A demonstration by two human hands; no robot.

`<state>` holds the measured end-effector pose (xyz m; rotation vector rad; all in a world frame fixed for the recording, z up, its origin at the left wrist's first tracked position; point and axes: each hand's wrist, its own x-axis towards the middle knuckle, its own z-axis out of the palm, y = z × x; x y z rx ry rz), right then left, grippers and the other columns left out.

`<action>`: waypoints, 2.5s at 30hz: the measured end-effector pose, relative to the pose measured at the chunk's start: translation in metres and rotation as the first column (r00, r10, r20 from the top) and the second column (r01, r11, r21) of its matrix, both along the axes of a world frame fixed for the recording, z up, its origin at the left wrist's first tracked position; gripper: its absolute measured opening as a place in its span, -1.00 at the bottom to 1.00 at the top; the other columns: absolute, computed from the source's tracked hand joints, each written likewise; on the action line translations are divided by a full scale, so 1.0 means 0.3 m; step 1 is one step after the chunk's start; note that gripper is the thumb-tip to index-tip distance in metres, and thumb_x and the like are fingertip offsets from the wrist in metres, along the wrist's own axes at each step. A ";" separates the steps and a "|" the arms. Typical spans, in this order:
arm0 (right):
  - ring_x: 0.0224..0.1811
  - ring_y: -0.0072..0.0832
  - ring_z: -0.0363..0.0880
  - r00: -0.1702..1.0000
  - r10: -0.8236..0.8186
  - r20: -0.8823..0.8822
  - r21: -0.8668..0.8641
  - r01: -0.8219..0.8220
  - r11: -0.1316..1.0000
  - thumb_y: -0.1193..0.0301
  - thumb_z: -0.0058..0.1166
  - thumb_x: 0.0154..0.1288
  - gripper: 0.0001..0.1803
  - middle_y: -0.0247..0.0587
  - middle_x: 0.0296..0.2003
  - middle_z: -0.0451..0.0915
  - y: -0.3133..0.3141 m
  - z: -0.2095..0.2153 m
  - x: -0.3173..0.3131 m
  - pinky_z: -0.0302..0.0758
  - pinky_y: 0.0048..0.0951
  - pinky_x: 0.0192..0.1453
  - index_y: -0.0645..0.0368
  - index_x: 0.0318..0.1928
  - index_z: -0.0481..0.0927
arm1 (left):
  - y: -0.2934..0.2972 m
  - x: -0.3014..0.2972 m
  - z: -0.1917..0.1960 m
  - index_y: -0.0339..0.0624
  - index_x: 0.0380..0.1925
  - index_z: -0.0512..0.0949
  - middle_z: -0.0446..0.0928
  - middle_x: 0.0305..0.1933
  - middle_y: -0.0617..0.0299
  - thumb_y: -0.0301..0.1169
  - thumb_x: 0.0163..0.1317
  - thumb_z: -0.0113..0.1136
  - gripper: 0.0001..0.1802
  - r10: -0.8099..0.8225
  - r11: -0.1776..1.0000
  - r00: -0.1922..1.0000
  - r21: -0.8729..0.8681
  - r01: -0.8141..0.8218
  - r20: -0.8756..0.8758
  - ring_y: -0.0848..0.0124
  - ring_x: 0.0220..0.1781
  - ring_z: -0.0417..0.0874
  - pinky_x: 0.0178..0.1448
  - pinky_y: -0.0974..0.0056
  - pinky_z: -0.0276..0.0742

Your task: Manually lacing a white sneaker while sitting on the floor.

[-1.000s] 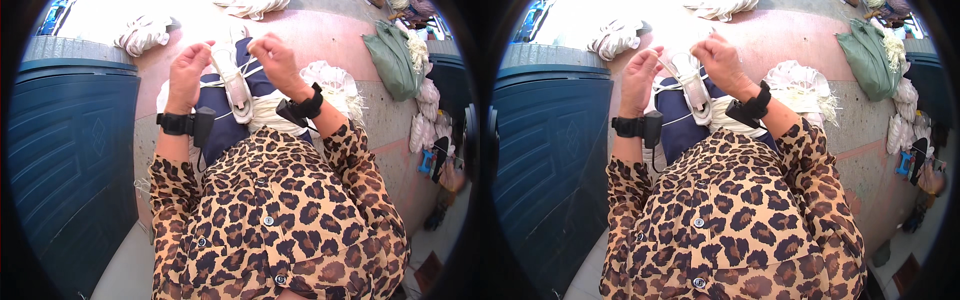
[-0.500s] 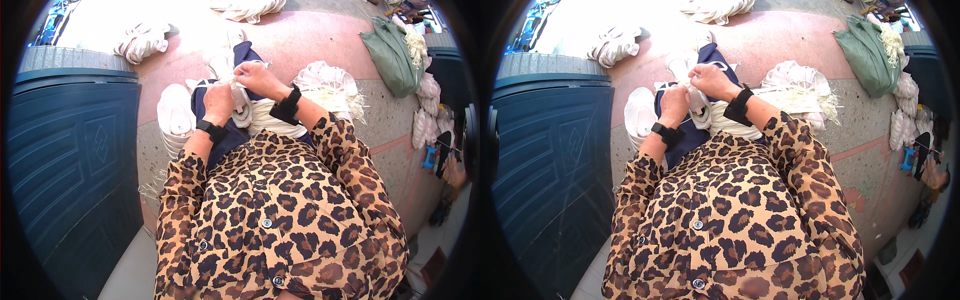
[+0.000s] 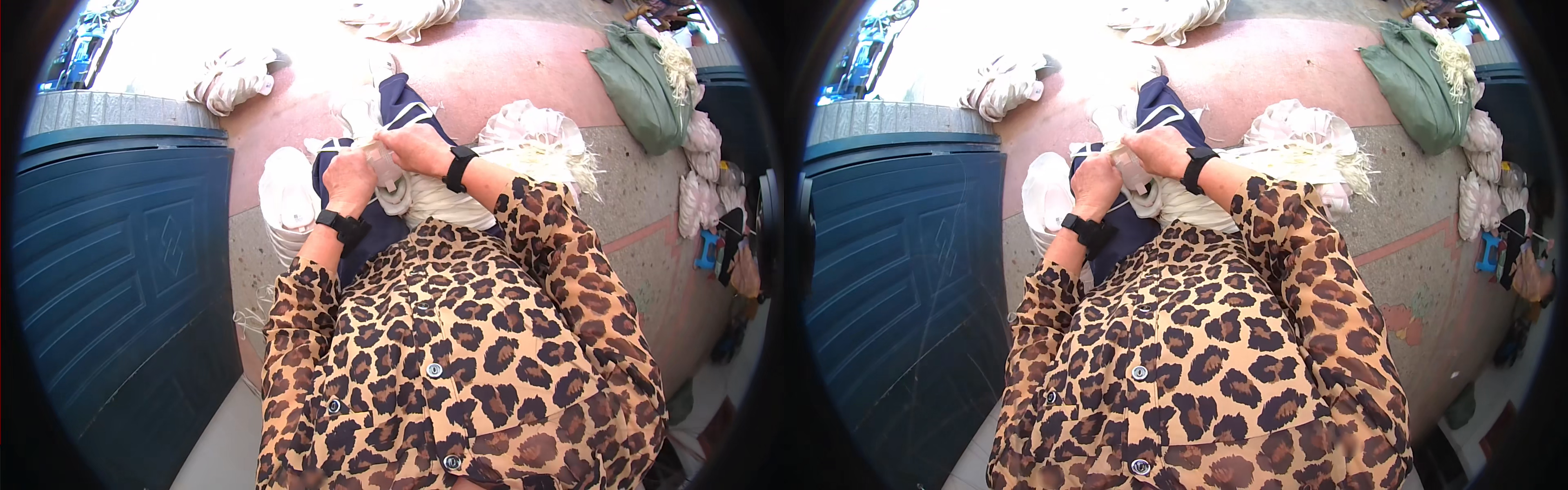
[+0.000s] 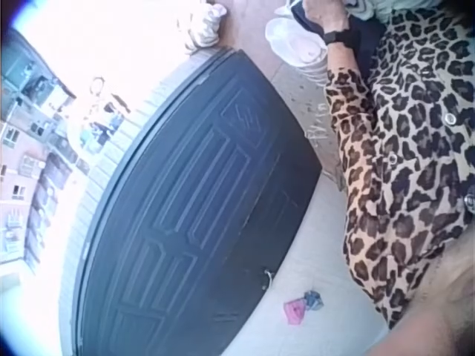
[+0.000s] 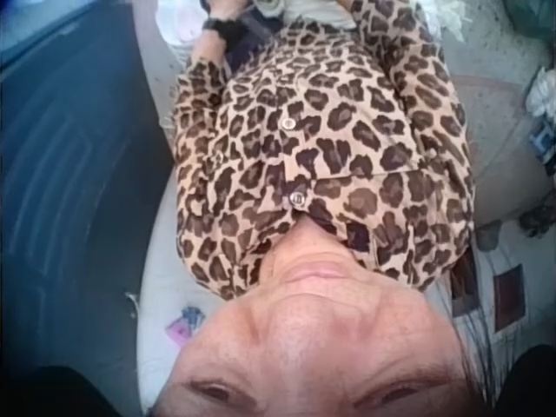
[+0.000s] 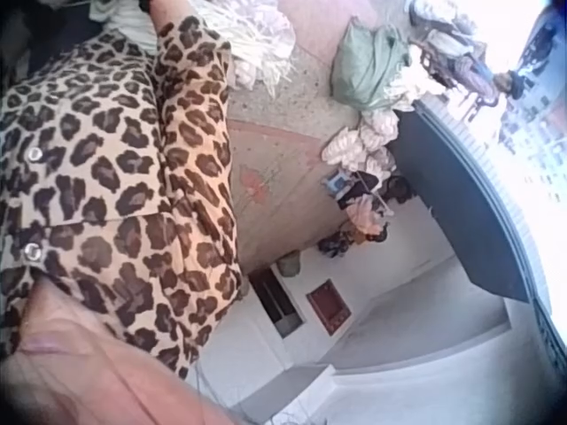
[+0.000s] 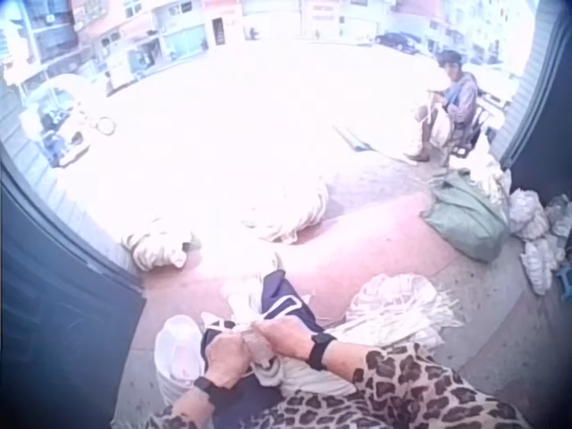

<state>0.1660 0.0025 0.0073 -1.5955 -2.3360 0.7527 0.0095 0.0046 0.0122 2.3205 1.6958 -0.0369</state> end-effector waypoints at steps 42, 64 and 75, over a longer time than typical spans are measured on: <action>-0.18 -0.20 0.53 0.955 -0.155 -0.254 -0.186 0.109 0.976 0.53 -0.10 0.00 -0.53 -0.09 -0.29 0.57 0.014 -0.060 -0.002 0.44 -0.30 -0.13 0.14 0.03 0.36 | 0.005 0.023 -0.011 -0.30 -0.54 0.55 0.47 -0.37 -0.04 -0.47 0.00 0.03 -0.86 -0.166 0.976 0.983 0.153 0.153 0.077 0.08 -0.20 0.44 -0.13 0.14 0.41; -0.20 -0.19 0.53 0.938 -0.148 -0.312 -0.221 0.080 0.972 0.59 -0.08 0.00 -0.56 0.00 -0.33 0.56 0.021 -0.055 0.005 0.44 -0.29 -0.14 0.21 -0.01 0.32 | 0.010 0.022 -0.036 -0.32 -0.21 0.44 0.51 -0.43 -0.04 -0.51 0.00 0.00 -0.71 -0.086 0.996 0.936 0.064 0.068 0.342 0.10 -0.20 0.51 -0.20 0.14 0.45; -0.26 -0.13 0.53 0.957 -0.014 -0.291 -0.065 -0.005 0.998 0.51 -0.05 0.10 -0.63 0.04 -0.37 0.53 0.035 -0.030 0.037 0.44 -0.27 -0.23 0.22 -0.03 0.31 | 0.007 -0.001 -0.026 -0.12 -0.15 0.46 0.52 -0.31 0.08 -0.39 -0.01 0.11 -0.66 -0.109 0.985 0.918 0.164 0.049 0.382 0.09 -0.19 0.48 -0.18 0.08 0.41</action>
